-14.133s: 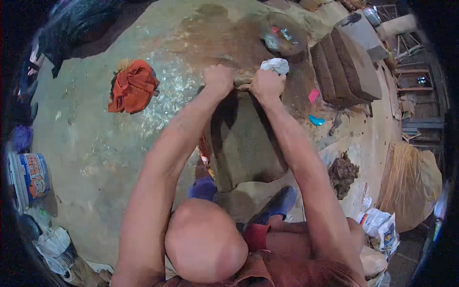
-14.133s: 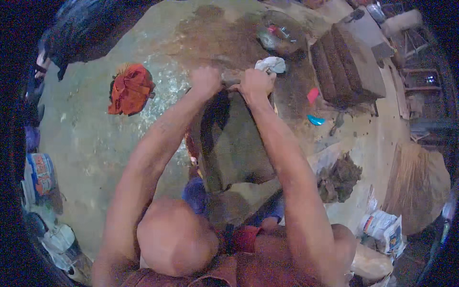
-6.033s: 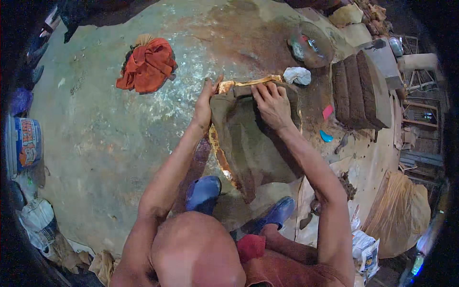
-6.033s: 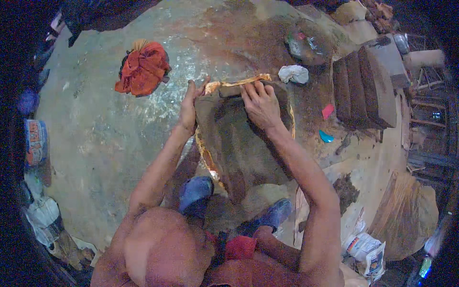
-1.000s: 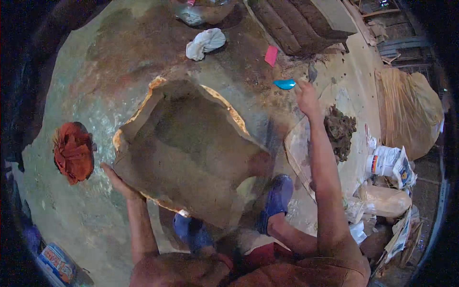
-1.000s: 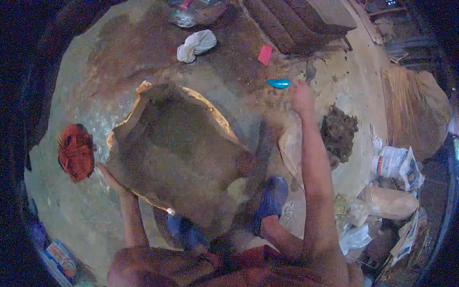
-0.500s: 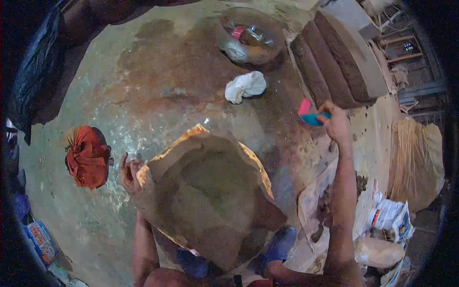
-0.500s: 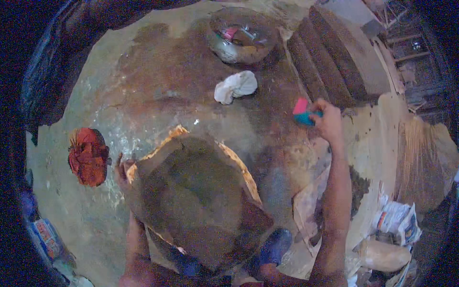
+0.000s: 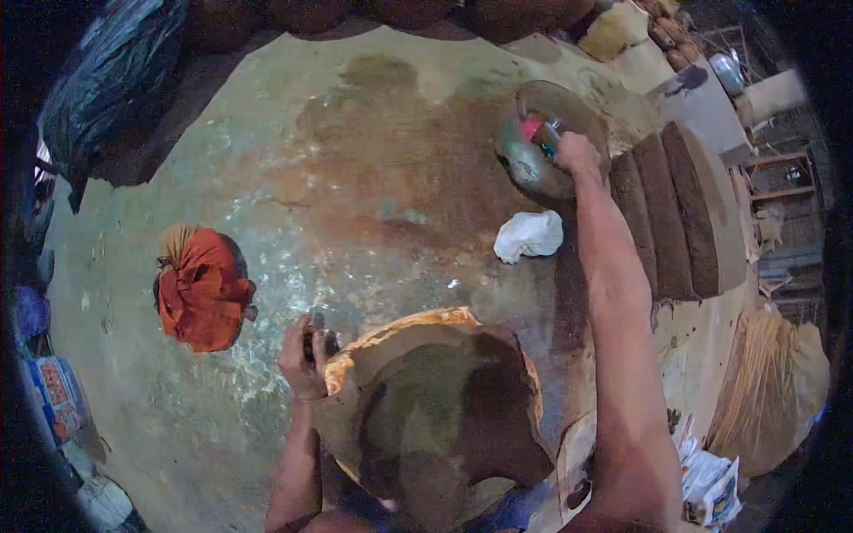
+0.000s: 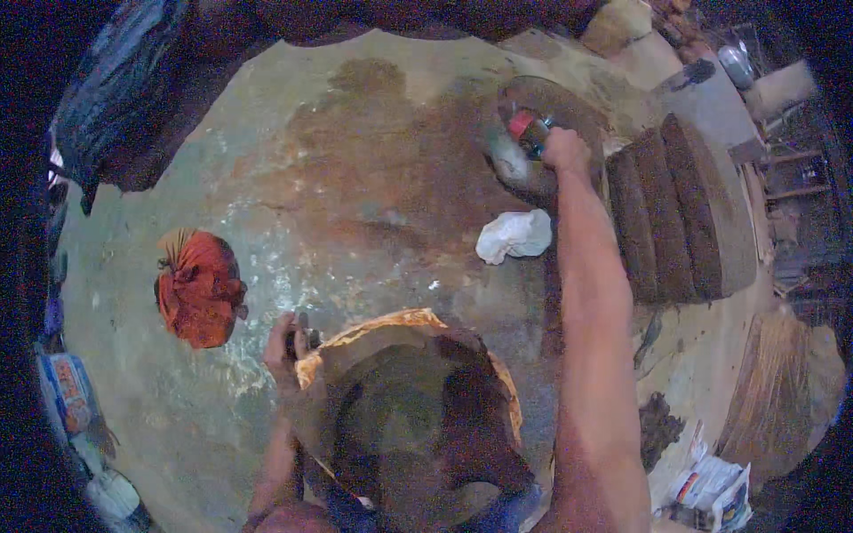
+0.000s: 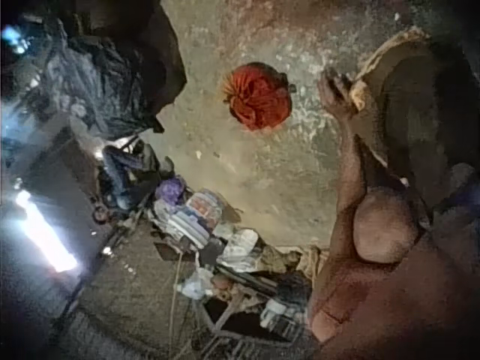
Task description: The person shapes a clay pot by hand and using tools while sitting on the floor. They use a cloth to moisten the clay, a scraper to smooth the surface, and a curved tool to refine the shape of the pot.
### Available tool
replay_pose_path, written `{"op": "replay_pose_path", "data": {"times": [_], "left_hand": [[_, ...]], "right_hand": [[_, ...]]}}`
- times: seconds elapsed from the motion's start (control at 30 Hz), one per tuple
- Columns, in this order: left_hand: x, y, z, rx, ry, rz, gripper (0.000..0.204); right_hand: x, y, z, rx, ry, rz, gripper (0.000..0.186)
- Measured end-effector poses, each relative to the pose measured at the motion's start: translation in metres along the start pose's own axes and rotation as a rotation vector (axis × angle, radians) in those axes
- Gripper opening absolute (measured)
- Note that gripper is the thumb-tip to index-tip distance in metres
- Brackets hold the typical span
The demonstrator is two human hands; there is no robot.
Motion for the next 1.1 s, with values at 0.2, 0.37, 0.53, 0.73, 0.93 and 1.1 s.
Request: {"op": "replay_pose_path", "data": {"times": [0.2,0.37,0.53,0.73,0.93,1.1], "left_hand": [[0.012,-0.009,-0.006,0.032,-0.008,-0.053,0.021],[-0.01,0.004,-0.006,0.136,-0.015,-0.026,0.024],[-0.023,-0.001,-0.004,-0.065,-0.259,-0.169,0.031],[-0.057,-0.071,0.082,-0.477,-1.381,-0.193,0.069],[-0.061,-0.108,0.066,-0.369,-1.218,-0.342,0.071],[-0.041,-0.133,0.031,-0.199,-0.63,-0.24,0.056]], "right_hand": [[-0.053,-0.008,0.037,-0.097,-0.112,0.06,0.045],[-0.165,-0.137,0.011,-0.186,0.183,0.568,0.036],[-0.197,-0.335,-0.051,-0.123,0.631,0.6,0.025],[-0.084,-0.463,-0.096,-0.27,0.701,0.499,0.045],[-0.041,-0.466,-0.129,-0.32,0.408,0.706,0.064],[-0.02,-0.479,-0.16,-0.335,0.646,0.485,0.048]]}}
Point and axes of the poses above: each hand's wrist, its own y-axis towards the middle knuckle, its own x-axis out of the palm, z = x × y, the point moved 1 cm from there along y, towards the middle knuckle, and after that the axes turned 3 degrees about z, right-handed, at the moved point
